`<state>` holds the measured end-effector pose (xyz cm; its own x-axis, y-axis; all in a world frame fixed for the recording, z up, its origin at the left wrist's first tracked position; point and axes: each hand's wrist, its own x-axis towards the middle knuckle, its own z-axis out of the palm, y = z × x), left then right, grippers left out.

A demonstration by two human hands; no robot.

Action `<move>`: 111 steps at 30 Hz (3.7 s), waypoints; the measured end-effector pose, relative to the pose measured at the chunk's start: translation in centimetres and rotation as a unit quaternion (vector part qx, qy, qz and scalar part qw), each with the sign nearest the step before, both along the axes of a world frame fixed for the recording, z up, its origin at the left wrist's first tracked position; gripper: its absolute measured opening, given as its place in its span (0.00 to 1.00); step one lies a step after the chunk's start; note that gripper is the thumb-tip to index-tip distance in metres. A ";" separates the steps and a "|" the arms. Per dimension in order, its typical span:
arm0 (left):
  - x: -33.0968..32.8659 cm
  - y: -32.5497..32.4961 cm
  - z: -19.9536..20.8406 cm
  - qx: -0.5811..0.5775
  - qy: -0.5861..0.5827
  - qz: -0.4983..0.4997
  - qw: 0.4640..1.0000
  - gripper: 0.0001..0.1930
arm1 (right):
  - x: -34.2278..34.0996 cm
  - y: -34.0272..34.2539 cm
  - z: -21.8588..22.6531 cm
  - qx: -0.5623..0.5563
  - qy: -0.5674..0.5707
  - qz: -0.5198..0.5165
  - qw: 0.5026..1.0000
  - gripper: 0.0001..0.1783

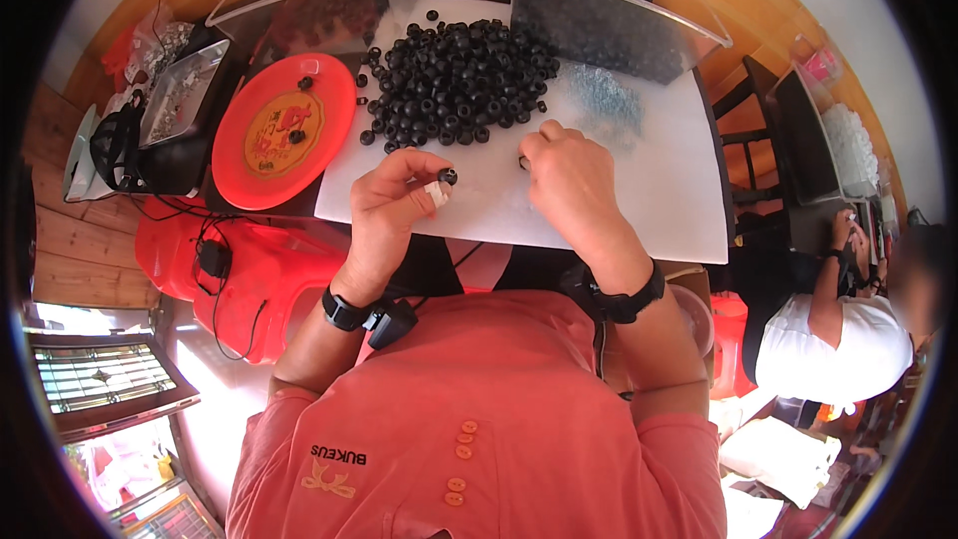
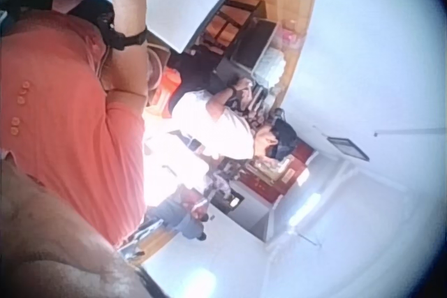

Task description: Assembling black decorative beads or eyelets by manually inserting small white components into them.

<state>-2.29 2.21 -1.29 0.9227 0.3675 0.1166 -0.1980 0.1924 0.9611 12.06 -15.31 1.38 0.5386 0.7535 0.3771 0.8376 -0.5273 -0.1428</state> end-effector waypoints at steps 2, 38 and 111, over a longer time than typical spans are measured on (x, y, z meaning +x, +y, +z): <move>0.0 -0.1 0.1 0.006 0.003 0.001 1.000 0.10 | -0.4 -0.2 0.0 -0.009 -0.019 -0.002 1.000 0.03; 2.8 -3.1 0.4 -0.131 -0.013 -0.062 0.989 0.11 | -2.1 0.0 0.4 0.273 0.200 0.108 0.935 0.09; 2.0 -3.5 0.7 -0.142 0.038 -0.021 0.989 0.06 | -5.2 1.2 -1.1 0.269 0.011 0.079 0.960 0.13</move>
